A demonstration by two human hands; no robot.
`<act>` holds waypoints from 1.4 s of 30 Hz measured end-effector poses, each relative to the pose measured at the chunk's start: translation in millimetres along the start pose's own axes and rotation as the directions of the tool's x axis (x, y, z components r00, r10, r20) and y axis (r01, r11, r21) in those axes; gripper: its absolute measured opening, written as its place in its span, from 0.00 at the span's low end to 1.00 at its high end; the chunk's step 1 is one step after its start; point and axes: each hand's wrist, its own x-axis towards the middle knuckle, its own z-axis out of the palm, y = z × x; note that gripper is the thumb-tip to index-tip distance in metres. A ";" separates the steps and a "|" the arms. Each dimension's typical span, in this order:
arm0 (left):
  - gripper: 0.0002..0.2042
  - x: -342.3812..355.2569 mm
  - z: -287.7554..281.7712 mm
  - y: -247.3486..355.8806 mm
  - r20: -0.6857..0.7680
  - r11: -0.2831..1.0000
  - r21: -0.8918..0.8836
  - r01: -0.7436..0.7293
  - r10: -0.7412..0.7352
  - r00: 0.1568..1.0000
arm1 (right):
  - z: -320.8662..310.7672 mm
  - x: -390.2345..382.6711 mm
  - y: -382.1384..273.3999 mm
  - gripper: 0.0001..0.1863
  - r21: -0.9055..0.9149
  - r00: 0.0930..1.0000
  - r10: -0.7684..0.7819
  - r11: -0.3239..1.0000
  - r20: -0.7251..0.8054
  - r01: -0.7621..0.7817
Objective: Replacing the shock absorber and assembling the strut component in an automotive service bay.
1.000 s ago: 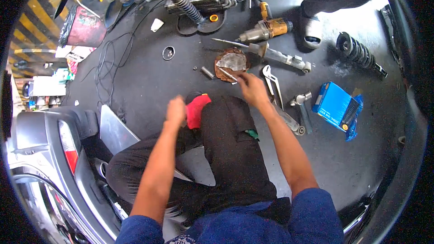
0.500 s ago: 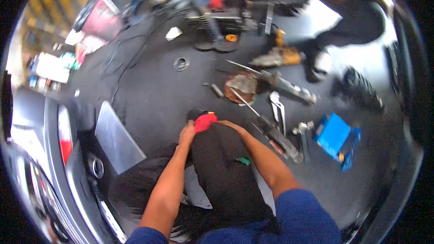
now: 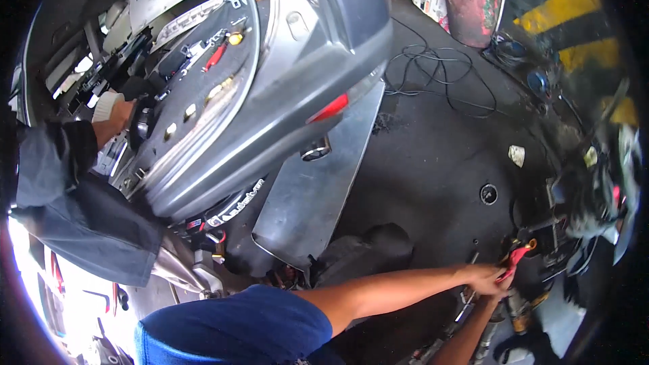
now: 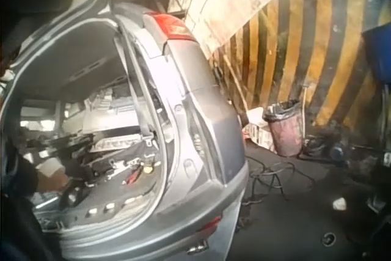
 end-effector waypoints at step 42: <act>0.30 -517.0 37.6 440.2 0.041 -0.011 -0.998 -0.066 -0.884 -0.466 | 477.4 70.8 -120.9 0.19 -0.872 0.477 0.798 -0.474 -0.369 0.119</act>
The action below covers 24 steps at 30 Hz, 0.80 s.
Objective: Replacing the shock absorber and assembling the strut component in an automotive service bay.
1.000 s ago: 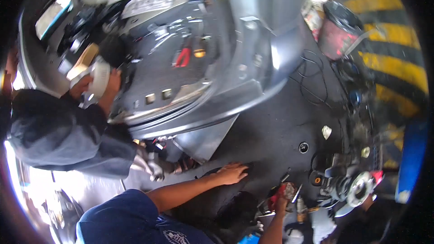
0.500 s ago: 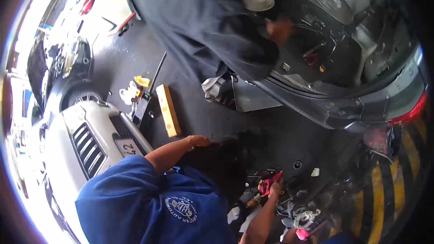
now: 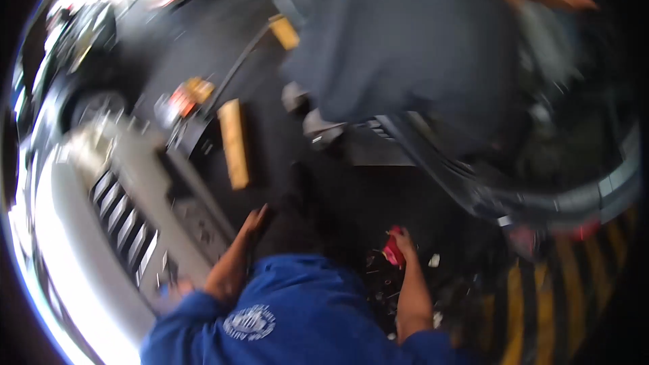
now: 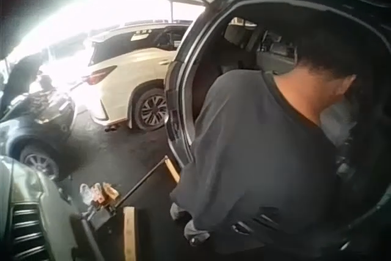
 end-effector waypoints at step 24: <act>0.21 -120.4 -10.6 19.0 -0.119 0.972 -0.201 0.120 -0.146 0.982 | -124.2 72.9 -161.6 0.25 0.202 0.962 -0.234 0.944 -0.143 0.260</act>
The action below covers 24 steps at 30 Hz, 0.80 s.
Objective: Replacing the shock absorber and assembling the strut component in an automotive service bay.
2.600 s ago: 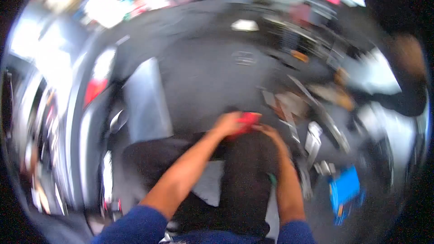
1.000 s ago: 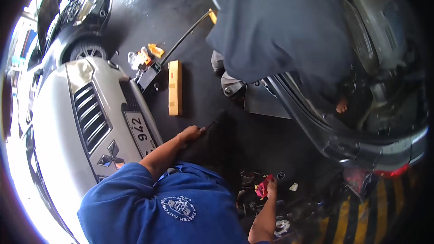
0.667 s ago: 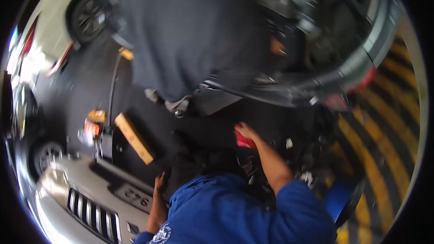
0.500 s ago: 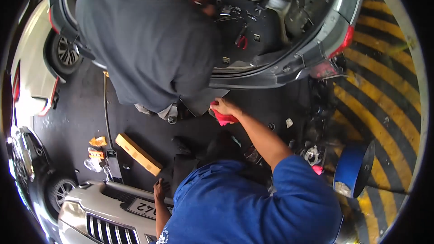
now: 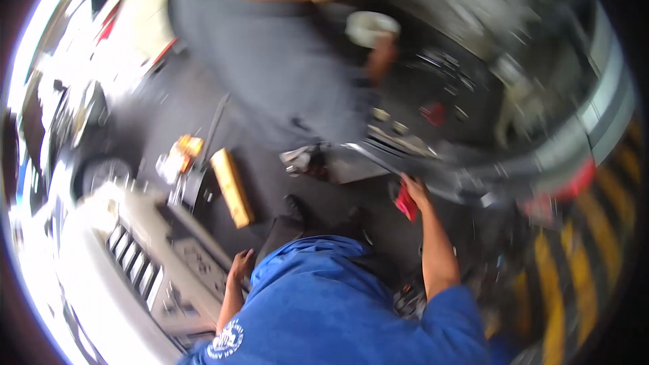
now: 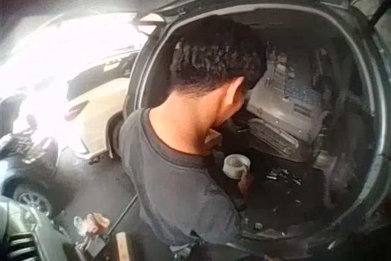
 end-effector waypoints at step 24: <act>0.21 114.4 -150.9 53.1 -0.308 0.943 -0.316 -0.104 0.002 0.951 | 360.4 71.8 -204.2 0.20 -0.519 0.770 -0.031 0.721 0.638 0.459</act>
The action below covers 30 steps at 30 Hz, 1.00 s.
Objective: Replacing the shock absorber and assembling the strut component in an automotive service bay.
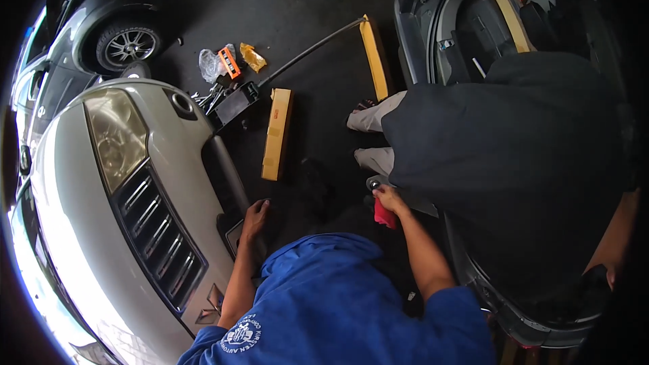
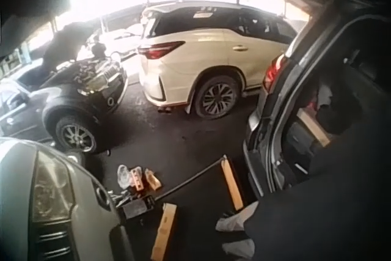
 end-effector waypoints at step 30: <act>0.65 570.2 127.1 -110.4 -0.135 0.833 0.319 0.452 -0.432 0.892 | 26.1 243.8 -186.0 0.09 -0.490 0.998 0.010 0.870 -0.067 -0.042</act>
